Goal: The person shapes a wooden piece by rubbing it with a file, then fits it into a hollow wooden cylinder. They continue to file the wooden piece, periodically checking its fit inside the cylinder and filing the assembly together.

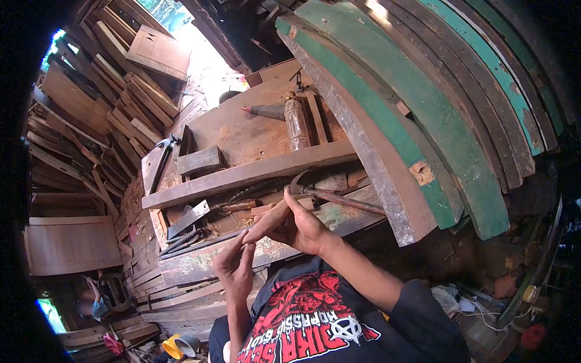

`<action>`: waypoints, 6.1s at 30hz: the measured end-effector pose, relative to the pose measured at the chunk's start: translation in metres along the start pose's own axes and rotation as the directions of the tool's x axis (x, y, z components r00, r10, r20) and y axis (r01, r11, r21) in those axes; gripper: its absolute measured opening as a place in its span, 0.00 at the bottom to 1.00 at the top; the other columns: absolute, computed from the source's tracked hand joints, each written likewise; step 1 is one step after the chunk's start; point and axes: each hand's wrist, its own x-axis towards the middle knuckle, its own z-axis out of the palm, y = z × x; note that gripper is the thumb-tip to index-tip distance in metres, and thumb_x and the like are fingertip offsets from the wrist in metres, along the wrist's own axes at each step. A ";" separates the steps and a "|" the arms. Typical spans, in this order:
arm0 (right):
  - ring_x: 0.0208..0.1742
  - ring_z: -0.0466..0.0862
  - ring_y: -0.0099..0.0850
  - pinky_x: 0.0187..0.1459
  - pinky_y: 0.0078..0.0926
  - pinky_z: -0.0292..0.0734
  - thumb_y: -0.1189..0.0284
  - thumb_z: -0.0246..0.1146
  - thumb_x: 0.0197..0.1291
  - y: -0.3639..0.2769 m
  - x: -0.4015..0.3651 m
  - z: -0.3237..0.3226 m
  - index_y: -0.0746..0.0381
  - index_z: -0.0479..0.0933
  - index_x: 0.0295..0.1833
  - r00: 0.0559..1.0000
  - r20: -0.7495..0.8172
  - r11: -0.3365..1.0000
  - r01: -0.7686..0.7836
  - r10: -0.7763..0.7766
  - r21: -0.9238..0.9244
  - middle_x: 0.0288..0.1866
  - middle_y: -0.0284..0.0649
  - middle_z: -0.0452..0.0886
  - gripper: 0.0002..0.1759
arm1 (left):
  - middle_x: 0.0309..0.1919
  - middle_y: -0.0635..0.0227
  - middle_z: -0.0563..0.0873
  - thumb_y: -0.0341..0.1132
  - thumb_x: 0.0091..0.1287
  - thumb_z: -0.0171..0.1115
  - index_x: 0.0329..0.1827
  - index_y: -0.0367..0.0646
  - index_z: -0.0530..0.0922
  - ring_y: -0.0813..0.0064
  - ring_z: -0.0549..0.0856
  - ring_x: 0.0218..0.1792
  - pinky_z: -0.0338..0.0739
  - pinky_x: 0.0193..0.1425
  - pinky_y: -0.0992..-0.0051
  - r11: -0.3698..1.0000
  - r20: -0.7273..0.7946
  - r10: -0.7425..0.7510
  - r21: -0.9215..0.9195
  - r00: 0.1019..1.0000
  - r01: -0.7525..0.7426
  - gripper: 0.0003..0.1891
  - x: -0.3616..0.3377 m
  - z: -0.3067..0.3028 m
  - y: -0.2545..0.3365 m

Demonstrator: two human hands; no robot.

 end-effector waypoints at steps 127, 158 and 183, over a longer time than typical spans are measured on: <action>0.36 0.80 0.14 0.39 0.16 0.77 0.47 0.53 0.83 0.045 0.013 -0.036 0.52 0.81 0.67 0.980 -0.163 0.828 -0.185 0.115 -0.529 0.41 0.25 0.83 0.25 | 0.52 0.60 0.84 0.19 0.61 0.74 0.72 0.45 0.61 0.66 0.85 0.56 0.77 0.67 0.63 0.846 -0.238 0.447 0.425 0.862 -0.322 0.39 0.032 -0.085 0.000; 0.34 0.83 0.15 0.34 0.18 0.79 0.49 0.55 0.82 0.040 0.011 -0.056 0.54 0.75 0.69 0.983 -0.164 0.884 -0.145 0.079 -0.444 0.41 0.27 0.83 0.24 | 0.54 0.54 0.90 0.18 0.61 0.75 0.70 0.40 0.64 0.63 0.91 0.54 0.83 0.60 0.67 0.864 -0.220 0.405 0.410 0.887 -0.293 0.36 0.030 -0.088 0.001; 0.53 0.88 0.29 0.53 0.30 0.87 0.72 0.70 0.73 0.046 0.021 0.003 0.64 0.67 0.78 0.919 0.374 0.599 0.370 -0.125 -0.710 0.61 0.41 0.84 0.32 | 0.60 0.60 0.80 0.12 0.66 0.65 0.74 0.47 0.64 0.58 0.80 0.70 0.77 0.77 0.57 0.801 -0.165 0.058 -0.581 0.985 -0.144 0.35 0.007 -0.046 -0.008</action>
